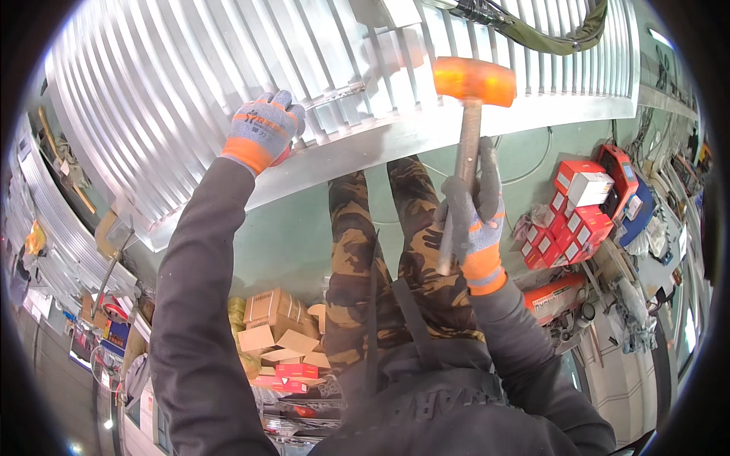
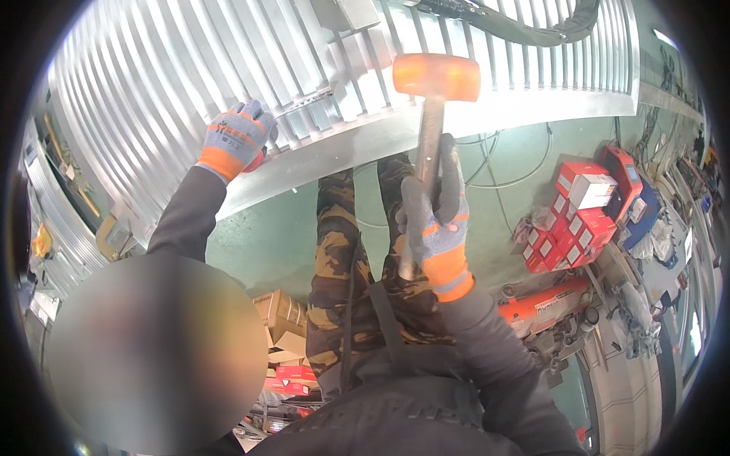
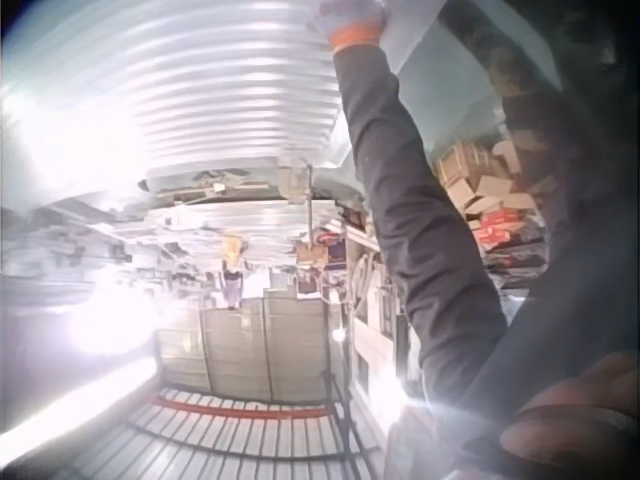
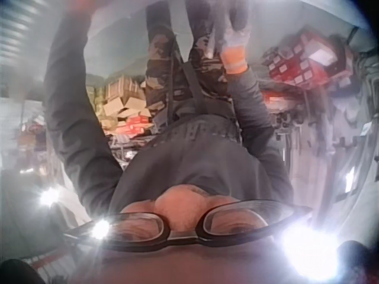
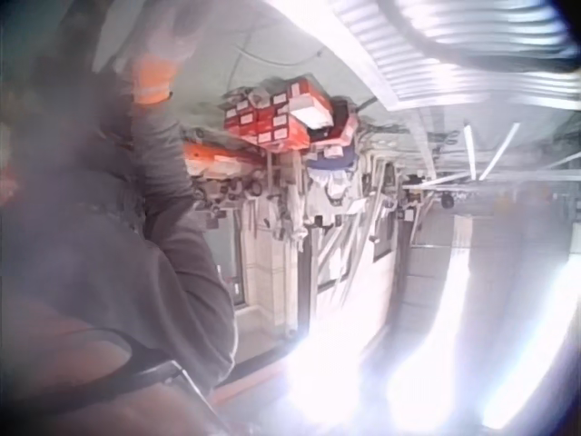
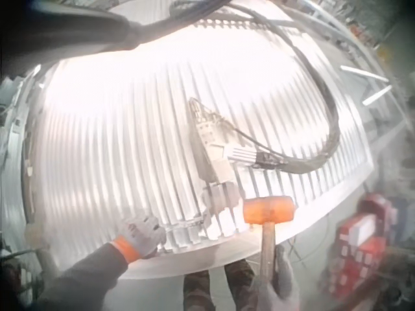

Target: The person welds a metal strip to the edge of a large corrugated metal panel using a handheld welding torch. They repeatedly measure the seam with a tape measure and tap the panel with a rubber mallet to align the joint before welding. The person works on the panel while standing in a workshop.

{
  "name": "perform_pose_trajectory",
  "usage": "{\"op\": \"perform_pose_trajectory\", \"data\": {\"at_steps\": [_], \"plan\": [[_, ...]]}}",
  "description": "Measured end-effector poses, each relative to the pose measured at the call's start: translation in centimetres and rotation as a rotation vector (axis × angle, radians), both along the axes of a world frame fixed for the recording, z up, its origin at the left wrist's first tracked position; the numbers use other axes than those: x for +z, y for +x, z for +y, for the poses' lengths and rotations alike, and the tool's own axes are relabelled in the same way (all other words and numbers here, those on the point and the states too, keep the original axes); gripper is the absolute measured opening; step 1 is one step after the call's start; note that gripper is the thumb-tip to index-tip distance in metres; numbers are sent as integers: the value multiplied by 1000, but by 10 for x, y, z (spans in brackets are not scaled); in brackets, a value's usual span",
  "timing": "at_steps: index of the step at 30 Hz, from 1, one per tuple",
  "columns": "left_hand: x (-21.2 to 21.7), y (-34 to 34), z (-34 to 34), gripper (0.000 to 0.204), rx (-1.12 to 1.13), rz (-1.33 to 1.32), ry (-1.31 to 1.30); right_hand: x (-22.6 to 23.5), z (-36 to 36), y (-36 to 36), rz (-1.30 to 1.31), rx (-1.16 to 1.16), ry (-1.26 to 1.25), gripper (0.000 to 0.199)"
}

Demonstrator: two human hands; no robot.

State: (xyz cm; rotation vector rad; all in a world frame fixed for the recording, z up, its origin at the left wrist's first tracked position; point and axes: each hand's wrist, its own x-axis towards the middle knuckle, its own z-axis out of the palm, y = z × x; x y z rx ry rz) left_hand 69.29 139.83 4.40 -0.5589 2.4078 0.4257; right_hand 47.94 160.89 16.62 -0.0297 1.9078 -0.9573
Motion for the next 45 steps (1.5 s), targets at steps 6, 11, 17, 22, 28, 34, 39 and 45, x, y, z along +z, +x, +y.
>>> {"op": "perform_pose_trajectory", "data": {"at_steps": [6,11,17,22,28,34,39,45], "plan": [[-10,11,1,23,-15,102,-51,-13,-1,-4,-78,102,-9,79],[-10,7,0,24,-29,87,-37,-5,-4,-12,21,-23,-79,76],[-13,9,-1,24,-38,87,-33,-2,-13,-24,-255,155,80,79],[-12,9,-1,23,-21,88,-28,-1,-10,-20,-146,21,44,79],[-3,2,-3,19,-19,26,9,-7,4,-12,-92,-27,32,77],[-7,4,-2,19,-24,37,-1,-16,15,-13,-125,-8,-118,78],[-9,7,-2,19,-27,58,-3,-14,14,-15,-170,-36,-63,78],[-5,4,-4,19,-51,12,10,-14,35,-29,-274,455,4,73]]}}
